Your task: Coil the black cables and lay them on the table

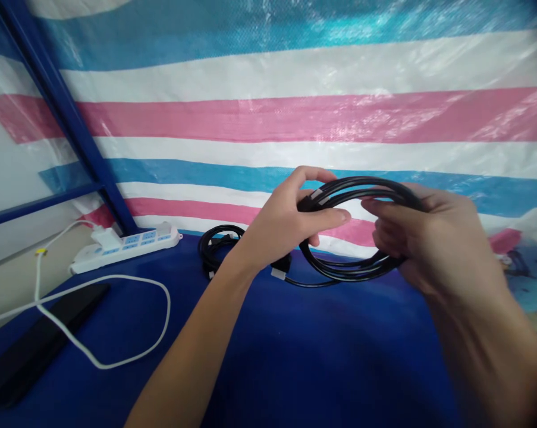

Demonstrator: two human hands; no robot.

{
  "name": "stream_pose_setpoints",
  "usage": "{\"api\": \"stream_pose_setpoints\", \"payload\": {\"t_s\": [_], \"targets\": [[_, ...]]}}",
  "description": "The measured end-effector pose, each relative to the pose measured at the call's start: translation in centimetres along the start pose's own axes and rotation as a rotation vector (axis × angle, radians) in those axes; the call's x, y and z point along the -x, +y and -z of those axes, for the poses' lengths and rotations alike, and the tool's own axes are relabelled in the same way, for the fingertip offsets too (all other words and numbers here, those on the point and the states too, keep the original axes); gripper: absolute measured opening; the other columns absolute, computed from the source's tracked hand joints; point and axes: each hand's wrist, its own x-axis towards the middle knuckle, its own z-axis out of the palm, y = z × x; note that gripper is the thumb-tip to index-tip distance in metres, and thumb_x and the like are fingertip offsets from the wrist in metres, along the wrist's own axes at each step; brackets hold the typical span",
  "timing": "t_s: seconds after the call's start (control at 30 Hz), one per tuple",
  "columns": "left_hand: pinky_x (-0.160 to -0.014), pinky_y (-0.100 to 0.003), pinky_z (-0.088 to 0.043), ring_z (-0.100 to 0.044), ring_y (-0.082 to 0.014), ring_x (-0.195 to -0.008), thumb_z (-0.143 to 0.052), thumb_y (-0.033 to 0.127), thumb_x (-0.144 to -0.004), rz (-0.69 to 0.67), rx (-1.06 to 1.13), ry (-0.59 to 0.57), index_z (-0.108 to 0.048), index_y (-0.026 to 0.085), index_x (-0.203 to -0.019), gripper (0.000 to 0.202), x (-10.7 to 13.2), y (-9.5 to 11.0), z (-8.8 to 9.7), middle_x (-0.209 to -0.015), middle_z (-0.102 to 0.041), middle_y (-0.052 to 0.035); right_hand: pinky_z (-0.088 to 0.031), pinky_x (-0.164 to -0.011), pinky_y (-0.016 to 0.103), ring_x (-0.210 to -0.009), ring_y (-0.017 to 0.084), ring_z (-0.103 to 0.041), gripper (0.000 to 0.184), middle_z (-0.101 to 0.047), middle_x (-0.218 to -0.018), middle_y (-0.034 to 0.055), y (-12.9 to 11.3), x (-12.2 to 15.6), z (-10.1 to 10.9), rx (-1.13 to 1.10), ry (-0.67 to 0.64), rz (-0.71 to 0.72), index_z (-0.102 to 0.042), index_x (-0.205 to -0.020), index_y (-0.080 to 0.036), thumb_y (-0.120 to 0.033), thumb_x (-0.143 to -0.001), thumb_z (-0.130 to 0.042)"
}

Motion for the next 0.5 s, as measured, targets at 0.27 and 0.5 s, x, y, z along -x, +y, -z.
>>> {"api": "stream_pose_setpoints", "payload": {"t_s": [0.27, 0.5], "targets": [[-0.048, -0.019, -0.040, -0.049, -0.0065, -0.051, -0.058, 0.025, -0.078, 0.099, -0.144, -0.291, -0.049, 0.027, -0.108, 0.031, 0.0, -0.8, -0.6, -0.073, -0.058, 0.0031, -0.042, -0.061, 0.022, -0.063, 0.011, -0.057, 0.023, -0.063, -0.069, -0.0008, -0.1, 0.2, 0.0, 0.553, -0.609, 0.198, -0.063, -0.066, -0.017, -0.008, -0.068, -0.043], [-0.069, -0.022, -0.047, -0.061, -0.0105, -0.074, -0.046, 0.047, -0.089, -0.038, -0.128, 0.048, -0.057, 0.023, -0.098, 0.028, -0.8, -1.2, 0.8, -0.080, -0.064, -0.0009, -0.026, -0.043, 0.020, -0.046, 0.007, -0.036, 0.013, -0.047, -0.051, -0.0028, 0.6, -0.4, 0.4, 0.440, -0.188, 0.153, -0.062, -0.063, -0.018, -0.022, -0.075, -0.058]]}}
